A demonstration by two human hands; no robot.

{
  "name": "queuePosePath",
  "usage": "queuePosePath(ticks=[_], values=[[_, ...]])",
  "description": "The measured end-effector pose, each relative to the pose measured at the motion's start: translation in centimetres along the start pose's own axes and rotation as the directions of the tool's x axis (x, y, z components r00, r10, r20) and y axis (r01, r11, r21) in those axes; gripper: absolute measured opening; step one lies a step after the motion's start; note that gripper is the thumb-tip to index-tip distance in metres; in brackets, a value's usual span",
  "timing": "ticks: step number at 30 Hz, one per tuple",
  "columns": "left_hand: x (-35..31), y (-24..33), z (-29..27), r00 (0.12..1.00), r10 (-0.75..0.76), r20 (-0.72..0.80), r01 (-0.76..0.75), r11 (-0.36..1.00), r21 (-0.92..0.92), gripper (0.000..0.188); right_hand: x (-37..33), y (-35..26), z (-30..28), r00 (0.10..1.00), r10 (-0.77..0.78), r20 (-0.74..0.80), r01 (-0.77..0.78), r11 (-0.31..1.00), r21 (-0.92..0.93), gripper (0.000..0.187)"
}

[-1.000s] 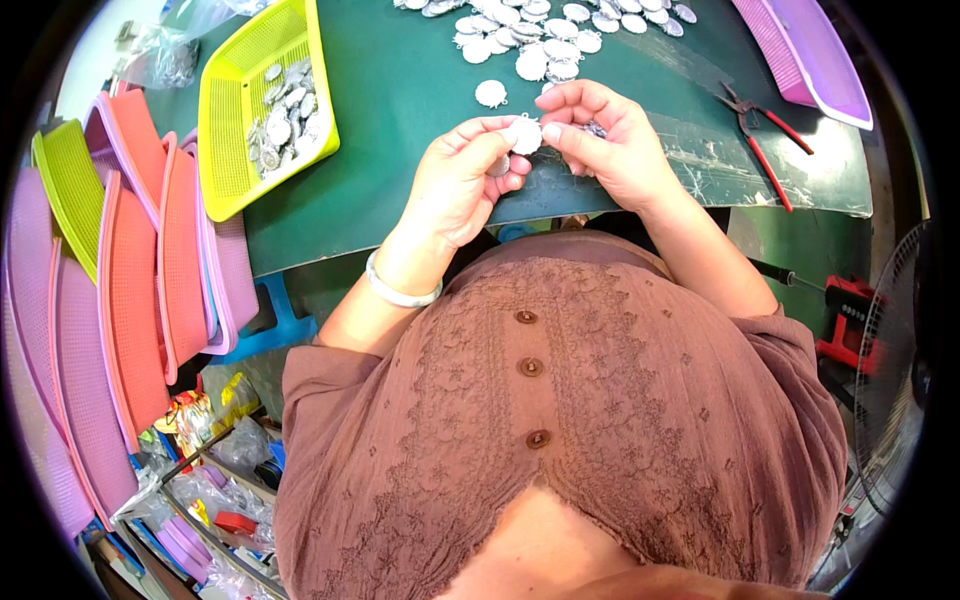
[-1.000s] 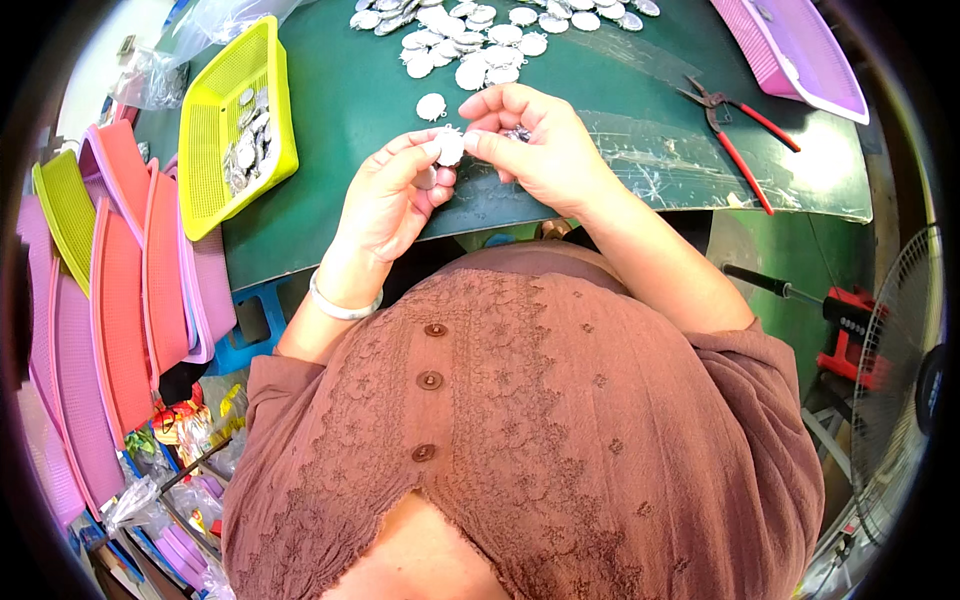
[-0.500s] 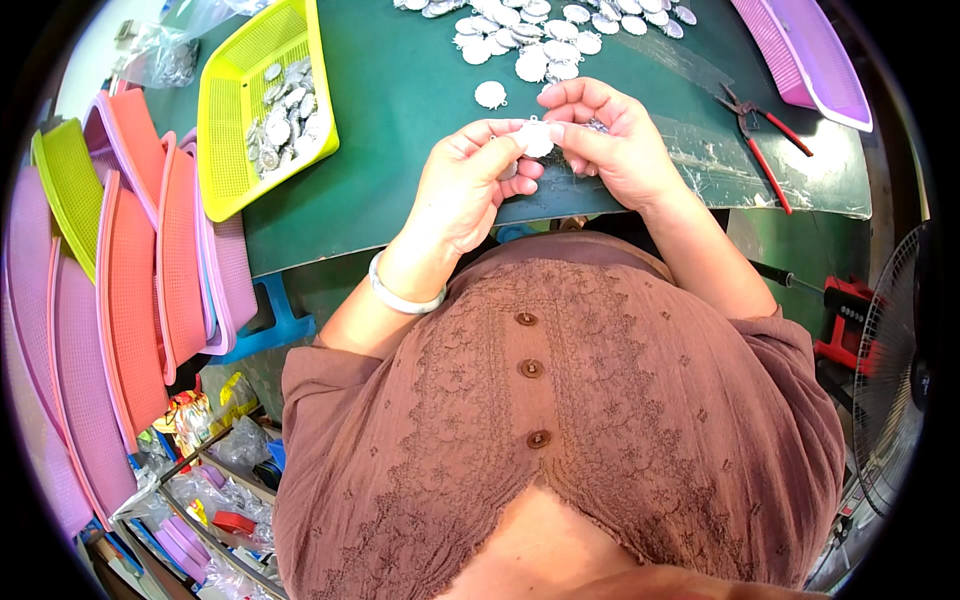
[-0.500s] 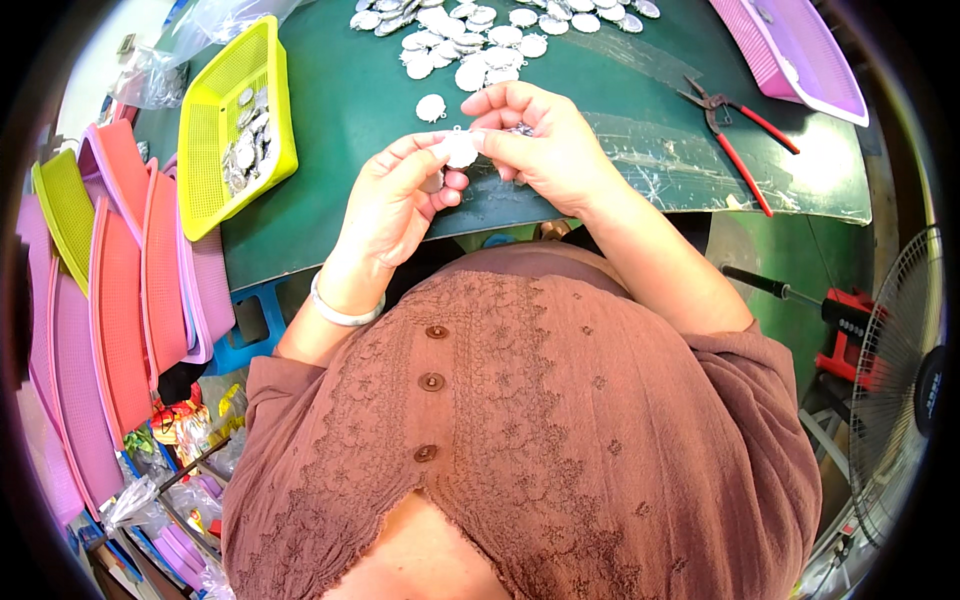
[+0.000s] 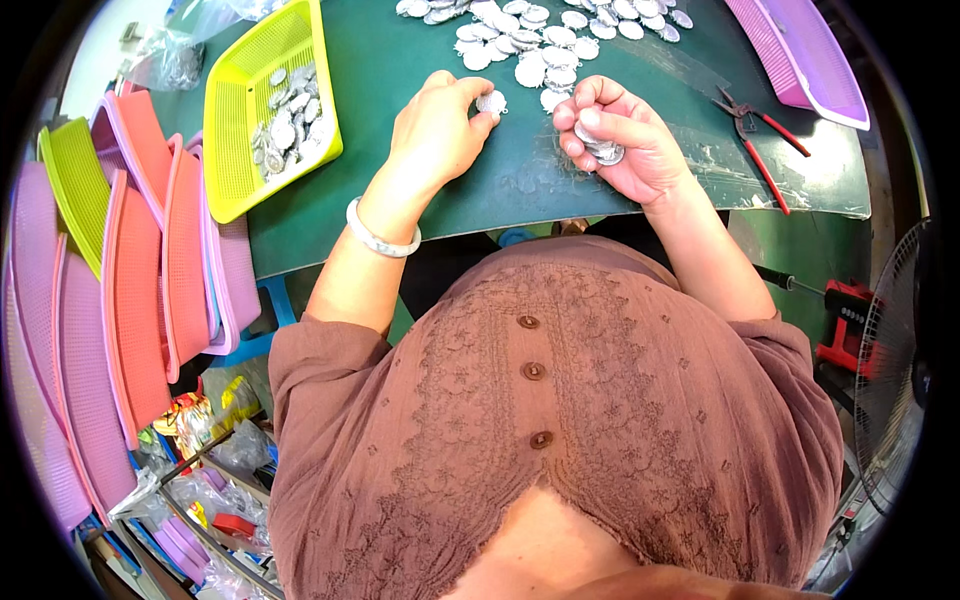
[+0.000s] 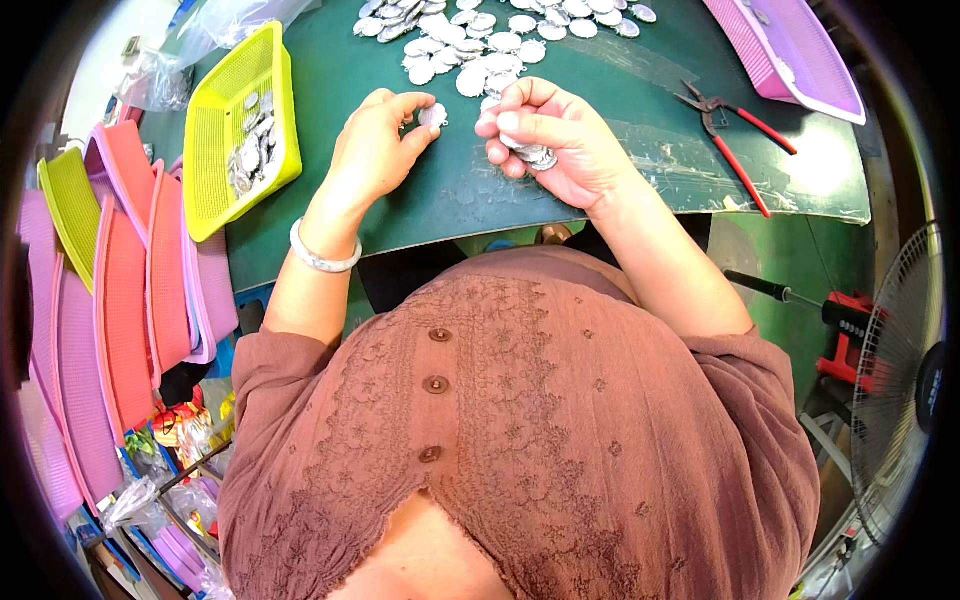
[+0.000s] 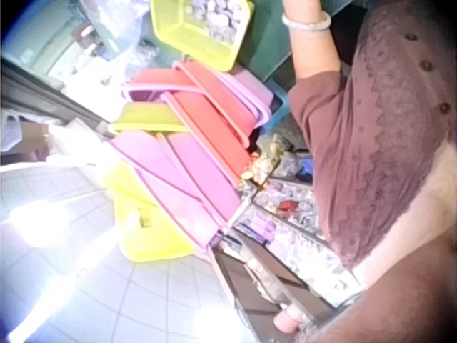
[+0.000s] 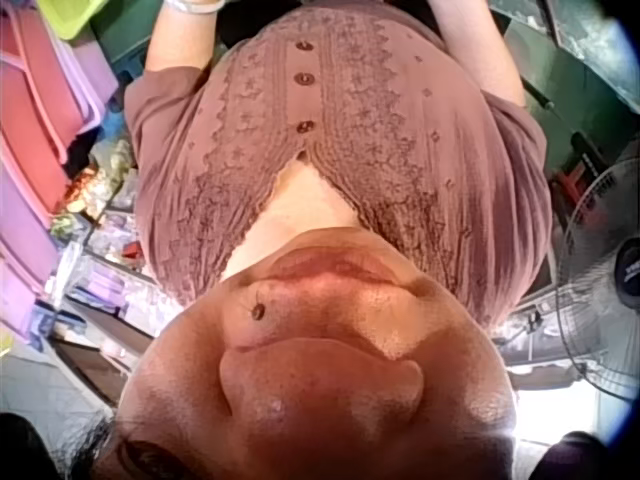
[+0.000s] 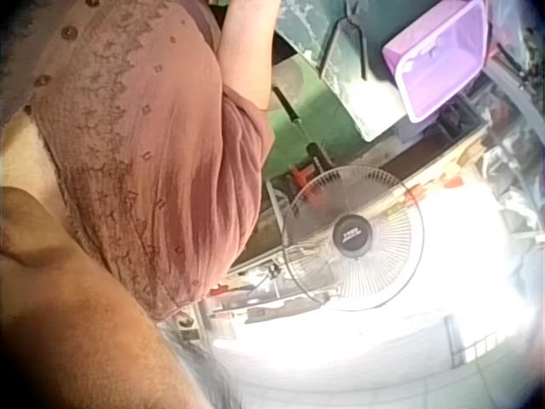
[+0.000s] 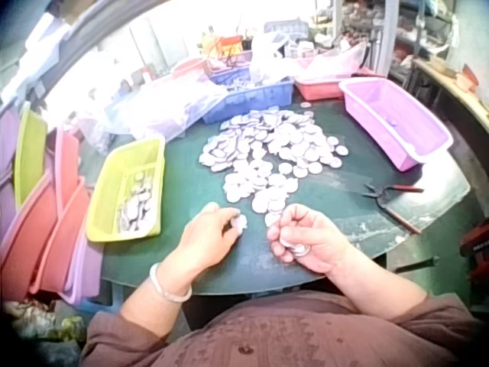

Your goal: The person picks small silver circular components from a green table and a yellow basket, then joins them by hand. They repeatedly pick, align, and press the pieces together, occasionally transferring them between hands and the table. The task continues throughout the clip with no visible final destination for the assembled items.

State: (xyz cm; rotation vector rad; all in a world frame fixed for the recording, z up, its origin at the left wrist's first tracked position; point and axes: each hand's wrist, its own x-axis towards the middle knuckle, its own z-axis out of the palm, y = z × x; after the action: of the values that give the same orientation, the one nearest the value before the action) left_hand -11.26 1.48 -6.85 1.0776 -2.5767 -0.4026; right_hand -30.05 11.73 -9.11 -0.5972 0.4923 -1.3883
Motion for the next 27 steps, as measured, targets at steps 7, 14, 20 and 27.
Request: queuePosePath(ticks=[7,14,20,27], values=[[-0.7,0.6,-0.9,0.893,-0.220,0.394,0.445,0.569,-0.692,0.027,0.0,-0.1,1.0,0.993,0.023,-0.120,-0.037,0.992,-0.117,0.013],[-2.4,0.7,-0.4,0.808,0.143,0.571,0.581,-0.353,-0.734,0.041,-0.3,0.4,2.2,0.993,-0.046,-0.112,0.010,0.953,-0.303,0.020],[-3.0,1.0,0.6,0.808,0.250,0.534,0.583,-0.474,-0.660,0.042,-0.5,0.2,3.5,0.977,-0.143,-0.157,0.054,0.884,-0.464,0.027],[-3.5,2.0,1.4,0.790,0.284,0.543,0.603,-0.520,-0.605,0.041,-0.6,-0.1,4.5,0.983,-0.117,-0.144,0.053,0.919,-0.390,0.025]])
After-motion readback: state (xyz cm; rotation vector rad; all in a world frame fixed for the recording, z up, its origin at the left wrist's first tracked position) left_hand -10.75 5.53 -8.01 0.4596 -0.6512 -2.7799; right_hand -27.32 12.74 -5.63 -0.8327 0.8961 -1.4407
